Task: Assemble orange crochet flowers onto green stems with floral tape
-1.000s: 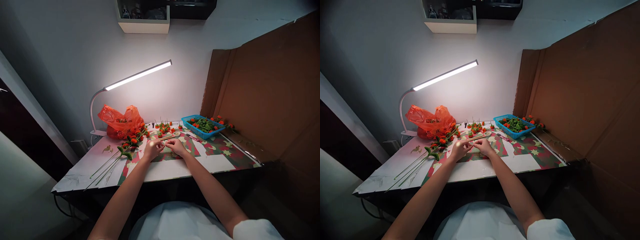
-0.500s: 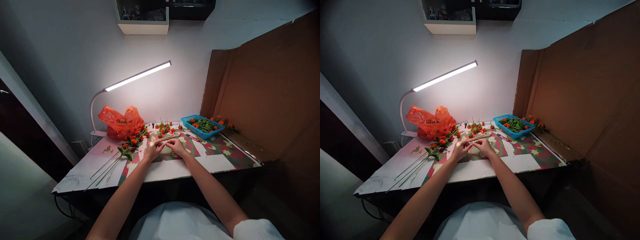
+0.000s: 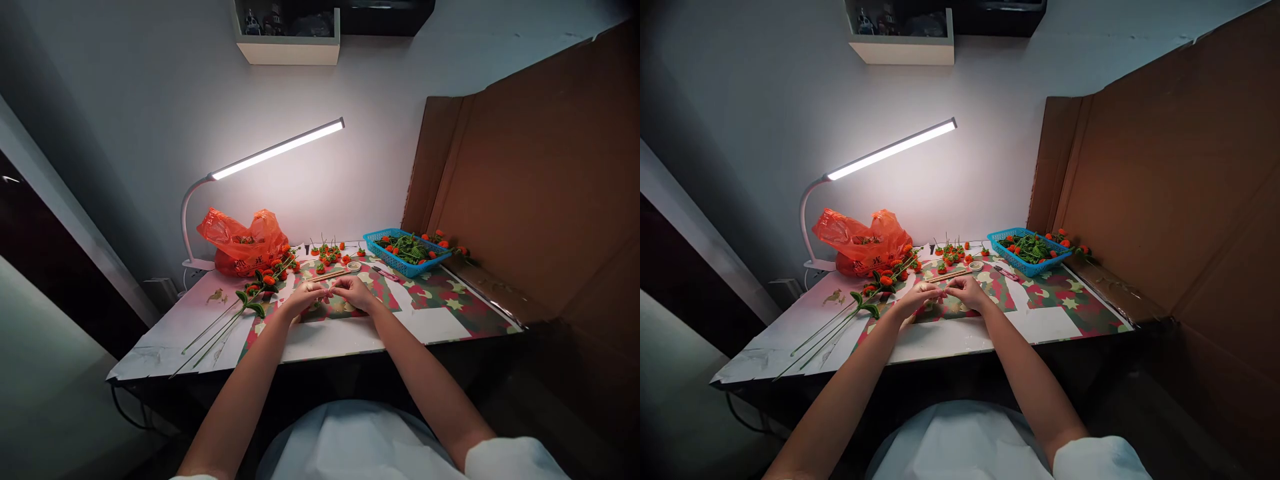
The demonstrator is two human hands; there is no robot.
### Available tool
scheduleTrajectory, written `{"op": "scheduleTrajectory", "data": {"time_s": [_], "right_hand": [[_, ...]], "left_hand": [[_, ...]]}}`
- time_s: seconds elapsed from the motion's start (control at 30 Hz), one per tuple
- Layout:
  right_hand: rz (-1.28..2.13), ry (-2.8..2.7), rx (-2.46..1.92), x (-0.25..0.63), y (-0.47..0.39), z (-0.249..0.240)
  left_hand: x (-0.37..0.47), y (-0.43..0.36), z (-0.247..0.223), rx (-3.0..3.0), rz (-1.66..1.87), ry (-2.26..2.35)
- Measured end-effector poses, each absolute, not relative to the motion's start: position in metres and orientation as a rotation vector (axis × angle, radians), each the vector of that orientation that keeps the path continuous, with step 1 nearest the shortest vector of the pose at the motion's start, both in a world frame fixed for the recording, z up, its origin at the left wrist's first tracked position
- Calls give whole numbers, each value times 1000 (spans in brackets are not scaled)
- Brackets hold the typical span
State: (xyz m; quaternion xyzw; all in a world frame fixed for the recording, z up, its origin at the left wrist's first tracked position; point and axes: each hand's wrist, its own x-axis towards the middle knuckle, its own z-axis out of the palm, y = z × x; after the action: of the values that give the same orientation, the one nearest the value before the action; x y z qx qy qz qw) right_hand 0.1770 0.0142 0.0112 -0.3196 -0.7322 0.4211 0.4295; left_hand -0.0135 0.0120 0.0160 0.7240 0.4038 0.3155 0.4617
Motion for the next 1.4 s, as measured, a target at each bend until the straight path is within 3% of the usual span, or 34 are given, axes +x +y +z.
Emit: {"op": "scheduleTrajectory", "data": {"time_s": [0.83, 1.13, 1.4], "right_hand": [[1031, -1580, -979, 169, 21, 0], [1069, -1653, -908, 174, 17, 7], [1142, -1628, -846, 173, 11, 12]], "left_hand": [[1, 15, -2, 2320, 1321, 1345], [-3, 8, 11, 1876, 901, 1132], [-9, 10, 14, 1654, 793, 991]]}}
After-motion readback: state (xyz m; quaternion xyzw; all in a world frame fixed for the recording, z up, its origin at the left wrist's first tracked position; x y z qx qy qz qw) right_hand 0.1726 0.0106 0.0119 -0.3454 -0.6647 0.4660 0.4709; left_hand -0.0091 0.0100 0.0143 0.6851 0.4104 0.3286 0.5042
